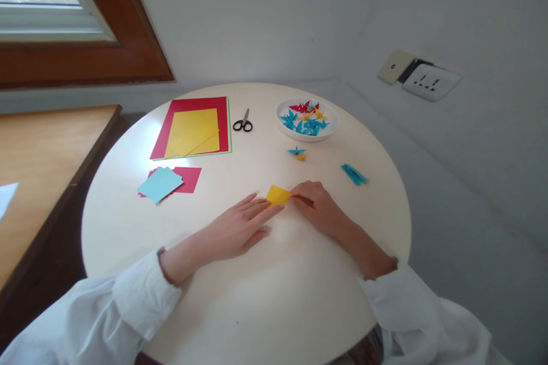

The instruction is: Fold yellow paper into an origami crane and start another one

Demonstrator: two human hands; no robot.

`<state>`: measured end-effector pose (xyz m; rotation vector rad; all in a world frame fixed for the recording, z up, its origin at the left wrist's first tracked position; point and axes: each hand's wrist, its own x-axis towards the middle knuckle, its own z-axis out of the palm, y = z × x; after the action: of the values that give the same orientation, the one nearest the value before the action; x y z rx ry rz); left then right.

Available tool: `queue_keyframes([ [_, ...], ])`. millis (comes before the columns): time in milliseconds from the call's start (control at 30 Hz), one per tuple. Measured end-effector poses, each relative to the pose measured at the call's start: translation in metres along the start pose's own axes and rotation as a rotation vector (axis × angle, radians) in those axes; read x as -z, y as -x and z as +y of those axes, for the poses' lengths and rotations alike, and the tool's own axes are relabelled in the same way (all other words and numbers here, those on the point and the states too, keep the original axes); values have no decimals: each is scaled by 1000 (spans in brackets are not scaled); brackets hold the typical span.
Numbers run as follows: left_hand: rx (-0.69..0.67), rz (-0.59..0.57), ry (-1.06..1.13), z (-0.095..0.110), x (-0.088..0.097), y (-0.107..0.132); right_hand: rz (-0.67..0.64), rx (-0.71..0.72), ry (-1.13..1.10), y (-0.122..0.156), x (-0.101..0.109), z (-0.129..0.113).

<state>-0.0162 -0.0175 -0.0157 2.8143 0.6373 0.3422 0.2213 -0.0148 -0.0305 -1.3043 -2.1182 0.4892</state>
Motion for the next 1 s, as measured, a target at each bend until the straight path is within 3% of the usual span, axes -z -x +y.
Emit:
queue_keyframes([
  [367,8,-57,-28,5,4,1,3,-312,12,-9,-3,-16],
  [567,73,-54,-51,8,4,1,-5,-356,57,-11,-7,-16],
  [1000,71,7,-136,9,1,-2,17,-388,148,-13,-13,-18],
])
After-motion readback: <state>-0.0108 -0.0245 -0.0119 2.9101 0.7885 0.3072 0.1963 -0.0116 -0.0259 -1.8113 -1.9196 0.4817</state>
